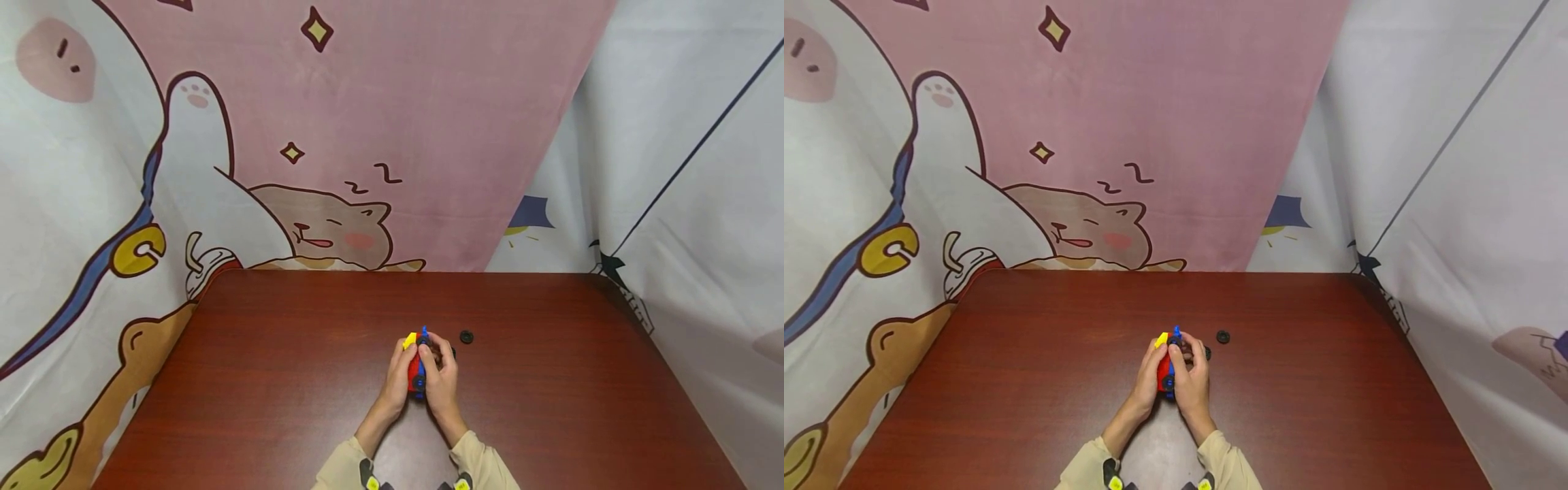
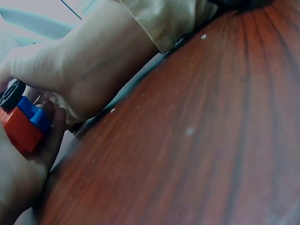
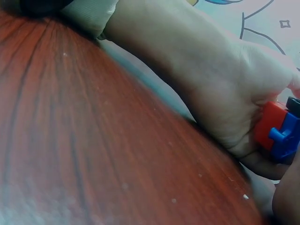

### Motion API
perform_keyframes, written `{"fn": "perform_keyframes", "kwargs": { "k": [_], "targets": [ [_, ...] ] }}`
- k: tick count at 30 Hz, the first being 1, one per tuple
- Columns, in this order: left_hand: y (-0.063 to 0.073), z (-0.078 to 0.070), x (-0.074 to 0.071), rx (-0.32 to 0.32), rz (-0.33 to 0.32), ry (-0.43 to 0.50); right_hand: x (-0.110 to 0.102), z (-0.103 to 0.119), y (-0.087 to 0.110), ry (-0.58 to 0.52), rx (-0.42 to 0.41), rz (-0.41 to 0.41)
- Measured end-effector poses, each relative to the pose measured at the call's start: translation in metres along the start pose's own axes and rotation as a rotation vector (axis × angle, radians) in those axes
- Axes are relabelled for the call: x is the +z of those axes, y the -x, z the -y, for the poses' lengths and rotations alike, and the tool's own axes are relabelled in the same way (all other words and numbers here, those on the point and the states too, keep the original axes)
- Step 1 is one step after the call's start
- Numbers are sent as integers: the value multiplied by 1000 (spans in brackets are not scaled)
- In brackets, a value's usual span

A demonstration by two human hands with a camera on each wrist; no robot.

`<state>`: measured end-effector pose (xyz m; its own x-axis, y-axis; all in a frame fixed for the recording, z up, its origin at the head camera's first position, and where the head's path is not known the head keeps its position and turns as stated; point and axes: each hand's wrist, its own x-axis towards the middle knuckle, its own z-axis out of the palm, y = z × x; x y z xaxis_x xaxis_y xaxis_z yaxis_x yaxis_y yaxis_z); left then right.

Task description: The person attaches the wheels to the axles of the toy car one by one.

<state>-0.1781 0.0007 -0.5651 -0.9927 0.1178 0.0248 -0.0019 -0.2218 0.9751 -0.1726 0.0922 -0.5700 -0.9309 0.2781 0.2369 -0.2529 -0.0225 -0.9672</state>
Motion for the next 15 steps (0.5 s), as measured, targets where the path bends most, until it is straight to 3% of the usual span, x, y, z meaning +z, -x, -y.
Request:
{"fn": "perform_keyframes", "kwargs": {
  "k": [8, 15],
  "targets": [
    [-1, 1, 1, -22, 16, -22, 2, 34, 4, 16, -49, -16],
    [-2, 2, 1, -4, -66, 13, 0, 8, 0, 53, 22, 2]
  ]
}}
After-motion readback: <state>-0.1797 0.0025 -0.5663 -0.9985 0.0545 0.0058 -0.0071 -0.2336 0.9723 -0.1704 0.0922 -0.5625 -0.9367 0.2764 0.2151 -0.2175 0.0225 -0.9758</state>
